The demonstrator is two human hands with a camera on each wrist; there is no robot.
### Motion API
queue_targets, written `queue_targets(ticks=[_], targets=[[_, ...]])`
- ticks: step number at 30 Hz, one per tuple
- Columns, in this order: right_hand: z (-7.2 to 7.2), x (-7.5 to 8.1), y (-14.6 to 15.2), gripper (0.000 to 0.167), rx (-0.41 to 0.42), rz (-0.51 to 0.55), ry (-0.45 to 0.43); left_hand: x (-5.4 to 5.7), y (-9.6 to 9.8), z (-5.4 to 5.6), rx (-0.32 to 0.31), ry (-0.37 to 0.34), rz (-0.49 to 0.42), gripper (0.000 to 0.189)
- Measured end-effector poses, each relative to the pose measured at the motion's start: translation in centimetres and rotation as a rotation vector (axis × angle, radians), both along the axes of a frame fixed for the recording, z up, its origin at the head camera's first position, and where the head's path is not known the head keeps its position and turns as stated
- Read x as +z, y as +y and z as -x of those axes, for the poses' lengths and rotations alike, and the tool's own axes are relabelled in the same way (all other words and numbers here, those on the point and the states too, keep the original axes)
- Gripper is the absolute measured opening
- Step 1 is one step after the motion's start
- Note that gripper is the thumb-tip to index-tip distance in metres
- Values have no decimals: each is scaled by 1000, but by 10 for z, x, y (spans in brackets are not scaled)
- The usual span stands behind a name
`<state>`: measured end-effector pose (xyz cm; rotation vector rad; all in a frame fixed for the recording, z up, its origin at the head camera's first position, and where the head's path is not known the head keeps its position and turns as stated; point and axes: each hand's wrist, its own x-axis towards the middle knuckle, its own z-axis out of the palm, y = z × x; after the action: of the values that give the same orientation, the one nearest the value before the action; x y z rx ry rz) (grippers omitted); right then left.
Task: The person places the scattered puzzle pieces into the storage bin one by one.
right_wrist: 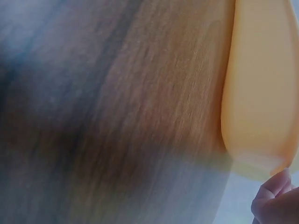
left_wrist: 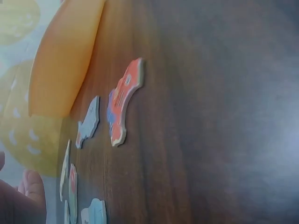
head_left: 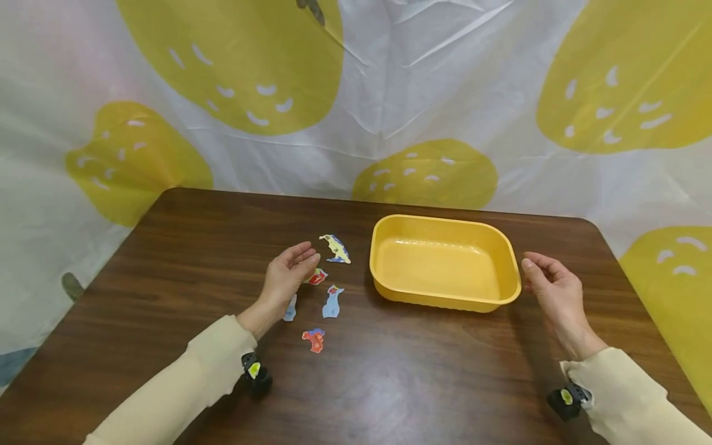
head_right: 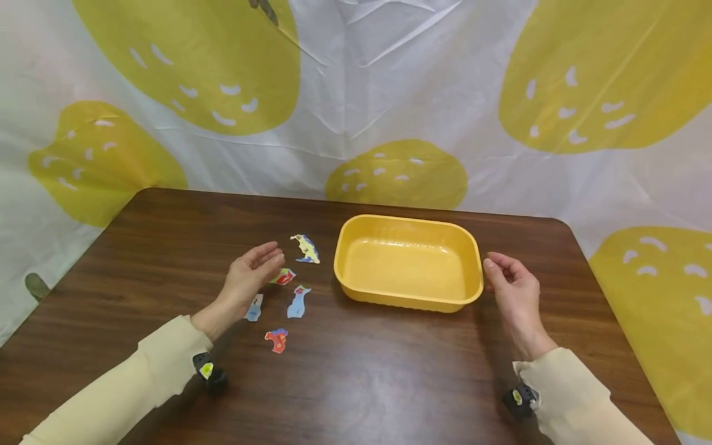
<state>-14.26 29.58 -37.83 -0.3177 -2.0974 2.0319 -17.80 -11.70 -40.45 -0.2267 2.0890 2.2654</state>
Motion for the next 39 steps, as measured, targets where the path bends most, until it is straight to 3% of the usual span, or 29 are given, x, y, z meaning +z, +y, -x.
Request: queue_targets(ticks=[12,19,30,39], targets=[[8,-2,0,5,7,73,-104,-6,16,29,51,-87,45,48],[12,-4,-3,9,-4,72,-111,-6,21,38,65,-117,105,49],[16,-6,-4,9,-24,50,-157,-11,28,49,62,-44,360,46],[18,-8,-6,4,-43,53,-145,-10,33,50,31,-3,653,44]])
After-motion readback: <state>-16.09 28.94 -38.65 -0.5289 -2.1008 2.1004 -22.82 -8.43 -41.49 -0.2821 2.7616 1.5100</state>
